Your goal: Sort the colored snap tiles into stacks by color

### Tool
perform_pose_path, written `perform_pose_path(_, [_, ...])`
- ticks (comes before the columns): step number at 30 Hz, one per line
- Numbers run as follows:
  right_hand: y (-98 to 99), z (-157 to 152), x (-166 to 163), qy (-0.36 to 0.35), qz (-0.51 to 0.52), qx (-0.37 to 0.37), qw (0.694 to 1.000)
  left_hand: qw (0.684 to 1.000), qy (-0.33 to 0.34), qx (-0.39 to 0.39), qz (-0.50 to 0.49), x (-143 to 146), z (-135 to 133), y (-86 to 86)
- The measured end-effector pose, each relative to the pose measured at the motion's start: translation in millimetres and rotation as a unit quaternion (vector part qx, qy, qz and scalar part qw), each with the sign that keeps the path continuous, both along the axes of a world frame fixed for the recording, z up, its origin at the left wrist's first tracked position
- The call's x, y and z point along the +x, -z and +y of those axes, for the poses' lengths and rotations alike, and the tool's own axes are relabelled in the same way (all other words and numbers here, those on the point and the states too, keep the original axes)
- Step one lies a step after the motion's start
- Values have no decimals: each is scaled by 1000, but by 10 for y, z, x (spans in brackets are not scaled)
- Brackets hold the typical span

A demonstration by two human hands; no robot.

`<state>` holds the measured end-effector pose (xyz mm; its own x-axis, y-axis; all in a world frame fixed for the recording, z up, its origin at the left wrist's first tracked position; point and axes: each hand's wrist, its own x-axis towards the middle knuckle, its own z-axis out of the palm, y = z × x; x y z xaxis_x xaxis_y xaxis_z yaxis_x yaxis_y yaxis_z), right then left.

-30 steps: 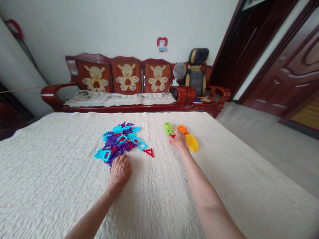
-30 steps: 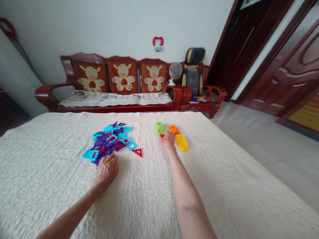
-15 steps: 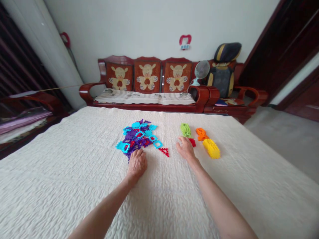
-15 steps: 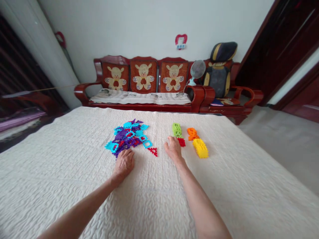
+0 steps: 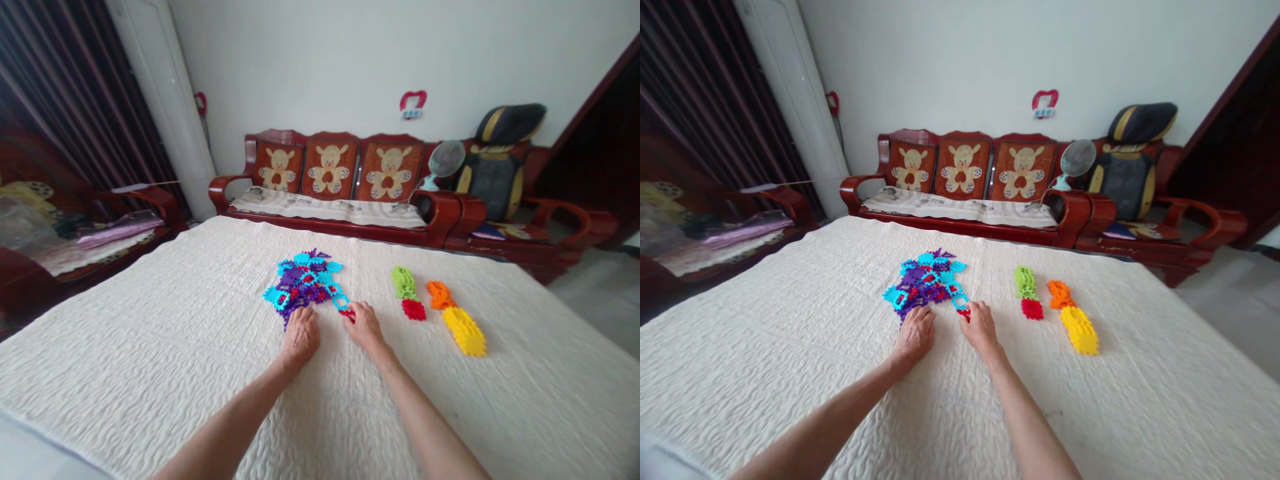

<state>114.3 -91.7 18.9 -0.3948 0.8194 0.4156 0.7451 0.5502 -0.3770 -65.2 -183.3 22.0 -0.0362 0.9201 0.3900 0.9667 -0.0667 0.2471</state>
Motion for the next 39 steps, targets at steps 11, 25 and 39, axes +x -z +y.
perform_pose_path(11, [57,234,58,42,98,57,993,998,36,57,-19,-5,-3,69])
perform_pose_path(25, [206,348,144,62,148,36,986,999,-45,-12,-15,-711,1429,-704])
perform_pose_path(39, [174,332,135,69,155,14,985,976,-35,-215,10,-948,2298,-547])
